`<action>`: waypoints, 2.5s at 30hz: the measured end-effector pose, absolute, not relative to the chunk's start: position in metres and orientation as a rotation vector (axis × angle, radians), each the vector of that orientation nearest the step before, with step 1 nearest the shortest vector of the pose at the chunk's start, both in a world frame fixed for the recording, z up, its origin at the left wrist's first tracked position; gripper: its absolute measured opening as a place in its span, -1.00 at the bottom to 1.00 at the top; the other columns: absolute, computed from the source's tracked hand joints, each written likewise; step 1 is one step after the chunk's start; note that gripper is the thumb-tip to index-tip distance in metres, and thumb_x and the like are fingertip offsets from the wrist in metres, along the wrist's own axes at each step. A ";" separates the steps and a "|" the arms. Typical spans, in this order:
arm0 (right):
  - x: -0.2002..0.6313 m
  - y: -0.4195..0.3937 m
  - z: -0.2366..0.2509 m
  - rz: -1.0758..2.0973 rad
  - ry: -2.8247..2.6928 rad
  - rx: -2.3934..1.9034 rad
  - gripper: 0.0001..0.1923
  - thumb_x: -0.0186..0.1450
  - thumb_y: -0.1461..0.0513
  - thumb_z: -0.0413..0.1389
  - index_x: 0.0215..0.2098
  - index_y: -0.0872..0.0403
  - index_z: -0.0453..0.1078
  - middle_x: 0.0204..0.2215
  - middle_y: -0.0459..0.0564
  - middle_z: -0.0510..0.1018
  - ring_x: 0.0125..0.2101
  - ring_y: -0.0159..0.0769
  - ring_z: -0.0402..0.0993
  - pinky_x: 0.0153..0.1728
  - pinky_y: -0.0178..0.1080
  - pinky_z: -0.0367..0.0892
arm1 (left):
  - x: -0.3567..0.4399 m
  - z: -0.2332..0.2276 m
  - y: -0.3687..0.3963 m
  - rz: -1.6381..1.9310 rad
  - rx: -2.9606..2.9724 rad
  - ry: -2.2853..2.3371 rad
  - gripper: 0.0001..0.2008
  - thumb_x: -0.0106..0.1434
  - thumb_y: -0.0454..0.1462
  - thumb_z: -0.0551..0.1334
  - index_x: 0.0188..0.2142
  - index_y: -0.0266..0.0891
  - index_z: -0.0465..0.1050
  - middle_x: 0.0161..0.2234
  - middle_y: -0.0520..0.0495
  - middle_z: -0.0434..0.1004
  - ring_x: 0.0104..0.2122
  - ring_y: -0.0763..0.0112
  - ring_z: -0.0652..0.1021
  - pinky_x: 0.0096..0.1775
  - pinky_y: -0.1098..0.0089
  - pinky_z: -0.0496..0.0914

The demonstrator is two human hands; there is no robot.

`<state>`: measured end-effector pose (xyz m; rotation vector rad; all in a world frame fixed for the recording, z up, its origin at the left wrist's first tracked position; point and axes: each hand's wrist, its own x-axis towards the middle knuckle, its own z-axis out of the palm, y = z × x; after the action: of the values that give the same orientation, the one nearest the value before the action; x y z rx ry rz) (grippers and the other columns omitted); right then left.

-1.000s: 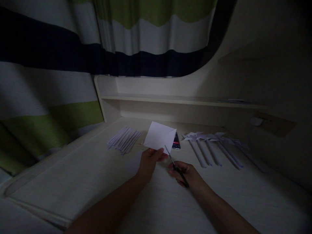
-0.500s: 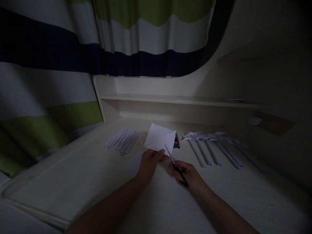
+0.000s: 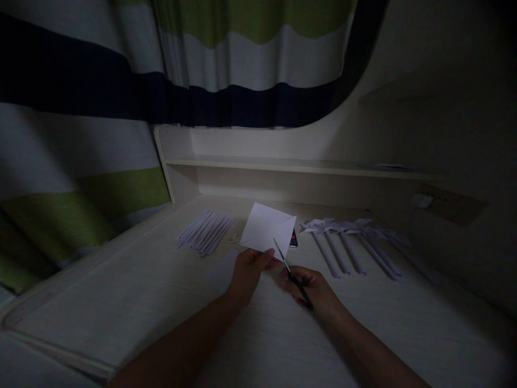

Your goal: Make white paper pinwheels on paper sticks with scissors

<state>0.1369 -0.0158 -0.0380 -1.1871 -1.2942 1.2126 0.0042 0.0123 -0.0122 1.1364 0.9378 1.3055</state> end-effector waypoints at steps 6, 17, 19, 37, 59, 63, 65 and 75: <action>0.138 -0.015 -0.039 1.186 -1.318 -1.226 -0.72 -0.09 0.09 0.18 -0.51 0.12 0.31 -0.88 -0.31 0.13 -0.86 -0.58 -0.05 -0.84 -0.46 -0.14 | 0.005 -0.014 0.013 1.306 1.129 0.920 -0.79 -0.07 -0.18 0.26 -0.59 -0.34 0.43 -0.59 -0.06 0.52 -0.55 0.42 0.50 -0.38 0.41 0.38; 0.139 -0.014 -0.039 1.174 -1.332 -1.232 -0.73 -0.09 0.10 0.18 -0.51 0.12 0.32 -0.89 -0.29 0.15 -0.87 -0.58 -0.04 -0.85 -0.46 -0.13 | 0.005 -0.011 0.012 1.306 1.126 0.922 -0.79 -0.07 -0.18 0.27 -0.59 -0.33 0.44 -0.59 -0.08 0.53 -0.54 0.39 0.51 -0.38 0.40 0.38; 0.139 -0.015 -0.038 1.172 -1.331 -1.233 -0.73 -0.09 0.10 0.18 -0.51 0.12 0.33 -0.89 -0.29 0.15 -0.87 -0.58 -0.03 -0.85 -0.46 -0.13 | 0.005 -0.012 0.012 1.307 1.138 0.913 -0.78 -0.07 -0.17 0.26 -0.58 -0.34 0.44 -0.58 -0.08 0.53 -0.54 0.38 0.51 -0.38 0.39 0.37; 0.140 -0.015 -0.040 1.166 -1.327 -1.197 -0.72 -0.09 0.08 0.19 -0.55 0.12 0.31 -0.89 -0.30 0.14 -0.87 -0.60 -0.06 -0.84 -0.46 -0.14 | 0.005 -0.012 0.010 1.282 1.171 0.903 -0.77 -0.05 -0.17 0.25 -0.59 -0.33 0.47 -0.57 -0.10 0.53 -0.54 0.39 0.51 -0.37 0.40 0.38; 0.167 0.000 -0.046 1.056 -1.598 -1.255 -0.88 -0.09 0.21 0.12 -0.65 0.13 0.33 -0.76 -0.20 0.24 -0.72 -0.54 0.06 -0.70 -0.42 -0.03 | -0.034 -0.006 0.049 1.121 1.165 0.824 -0.62 -0.16 -0.23 0.32 -0.30 -0.36 0.44 -0.35 -0.18 0.52 -0.42 0.30 0.50 -0.37 0.39 0.34; 0.167 -0.001 -0.045 1.050 -1.675 -1.277 -0.87 -0.06 0.19 0.11 -0.64 0.11 0.34 -0.75 -0.19 0.23 -0.71 -0.52 0.07 -0.68 -0.41 -0.01 | -0.033 -0.012 0.048 1.076 1.234 0.915 -0.64 -0.20 -0.25 0.34 -0.35 -0.37 0.47 -0.38 -0.20 0.53 -0.42 0.25 0.51 -0.36 0.33 0.35; 0.166 -0.002 -0.044 1.060 -1.687 -1.287 -0.86 -0.06 0.18 0.12 -0.63 0.12 0.34 -0.75 -0.20 0.22 -0.72 -0.52 0.05 -0.69 -0.41 -0.01 | -0.033 -0.014 0.047 1.070 1.244 0.918 -0.65 -0.20 -0.26 0.34 -0.36 -0.37 0.47 -0.38 -0.20 0.54 -0.41 0.23 0.51 -0.33 0.31 0.35; 0.172 0.008 -0.060 1.094 -1.602 -1.355 -0.76 -0.10 0.17 0.19 -0.49 0.15 0.36 -0.80 -0.25 0.19 -0.76 -0.55 0.03 -0.72 -0.42 -0.04 | -0.033 -0.009 0.051 1.167 0.965 0.694 -0.74 -0.10 -0.33 0.29 -0.33 -0.29 0.44 -0.34 -0.13 0.53 -0.41 0.35 0.51 -0.33 0.38 0.38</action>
<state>0.1718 0.0083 -0.0597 -1.3549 -1.6016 1.0941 -0.0331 0.0507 -0.0085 0.9649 0.6935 1.1673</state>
